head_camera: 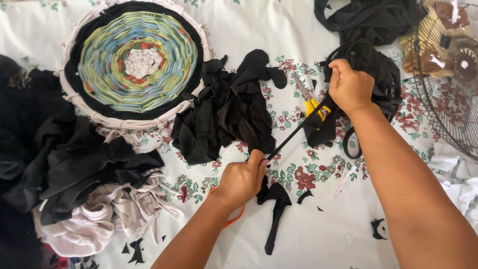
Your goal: Preparing fabric strips and assembling a handmade circular rug on a table.
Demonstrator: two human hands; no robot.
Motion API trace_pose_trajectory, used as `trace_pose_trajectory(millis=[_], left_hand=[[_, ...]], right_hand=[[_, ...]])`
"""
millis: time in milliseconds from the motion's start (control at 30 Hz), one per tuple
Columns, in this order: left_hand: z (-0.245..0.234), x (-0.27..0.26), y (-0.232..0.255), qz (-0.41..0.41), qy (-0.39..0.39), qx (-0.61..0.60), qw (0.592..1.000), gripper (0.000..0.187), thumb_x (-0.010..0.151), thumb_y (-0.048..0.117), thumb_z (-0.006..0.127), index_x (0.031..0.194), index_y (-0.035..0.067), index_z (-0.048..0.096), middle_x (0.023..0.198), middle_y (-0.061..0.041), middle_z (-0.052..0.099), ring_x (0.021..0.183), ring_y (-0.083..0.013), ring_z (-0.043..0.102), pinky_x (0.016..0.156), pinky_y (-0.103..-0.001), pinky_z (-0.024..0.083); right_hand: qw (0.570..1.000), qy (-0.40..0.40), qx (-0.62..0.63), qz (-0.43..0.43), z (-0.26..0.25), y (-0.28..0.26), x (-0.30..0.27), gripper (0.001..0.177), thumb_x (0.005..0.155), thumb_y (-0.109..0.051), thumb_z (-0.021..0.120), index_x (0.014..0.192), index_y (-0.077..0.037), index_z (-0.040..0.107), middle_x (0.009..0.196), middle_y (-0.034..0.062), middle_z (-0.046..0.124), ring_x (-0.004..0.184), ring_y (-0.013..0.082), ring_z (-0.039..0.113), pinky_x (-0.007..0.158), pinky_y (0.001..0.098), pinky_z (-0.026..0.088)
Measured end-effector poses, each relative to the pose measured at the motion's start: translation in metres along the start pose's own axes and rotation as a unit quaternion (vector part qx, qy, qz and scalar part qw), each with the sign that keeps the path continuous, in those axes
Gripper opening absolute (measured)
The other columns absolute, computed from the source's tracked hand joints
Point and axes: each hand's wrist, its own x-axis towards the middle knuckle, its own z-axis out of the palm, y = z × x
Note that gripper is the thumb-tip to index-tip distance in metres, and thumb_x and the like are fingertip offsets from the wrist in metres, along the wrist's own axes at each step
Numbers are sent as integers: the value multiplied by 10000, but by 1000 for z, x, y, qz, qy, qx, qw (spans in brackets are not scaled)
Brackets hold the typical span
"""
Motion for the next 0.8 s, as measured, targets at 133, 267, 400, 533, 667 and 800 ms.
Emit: trace_pose_trajectory(millis=[133,267,400,533,667,800], left_hand=[[-6,-1,21,3,0,-25,1000,178,1036,224,596,1013,69,512,508,-123,579,441,-349,602,410,-467,477],[-16,1,35,10,0,-161,987,168,1042,178,575,1088,36,499,625,-130,644,523,-356,643,476,-453,512],[-29,8,38,26,-18,-132,991,150,1028,168,590,1078,46,519,603,-137,650,510,-369,645,481,-463,514],[-35,13,28,-32,-40,-154,987,154,1032,166,585,1063,40,503,603,-142,650,528,-364,655,455,-456,502],[-38,8,26,-37,-18,-217,975,129,1038,153,578,1044,46,507,614,-136,644,558,-348,672,485,-436,513],[-36,6,11,-30,10,-200,979,134,1020,158,602,1037,46,531,627,-146,642,578,-364,670,507,-442,526]], right_hand=[[1000,3,-9,13,11,8,-5,89,1071,-124,634,1101,-161,710,691,89,648,660,357,654,612,480,502],[999,-1,-9,36,21,15,-11,101,1053,-116,632,1094,-162,712,692,90,652,650,356,653,600,480,503],[998,6,-6,57,23,20,-12,105,1050,-118,626,1079,-158,719,666,101,642,652,368,652,612,483,511],[998,4,6,59,21,21,-13,109,1068,-121,609,1084,-157,711,707,100,663,679,360,670,626,474,521],[998,7,7,66,19,27,-14,121,1065,-119,605,1076,-160,718,722,112,671,695,373,672,640,480,527],[998,-1,-7,70,19,27,-16,120,1057,-122,604,1074,-159,717,732,117,681,697,377,674,643,490,524]])
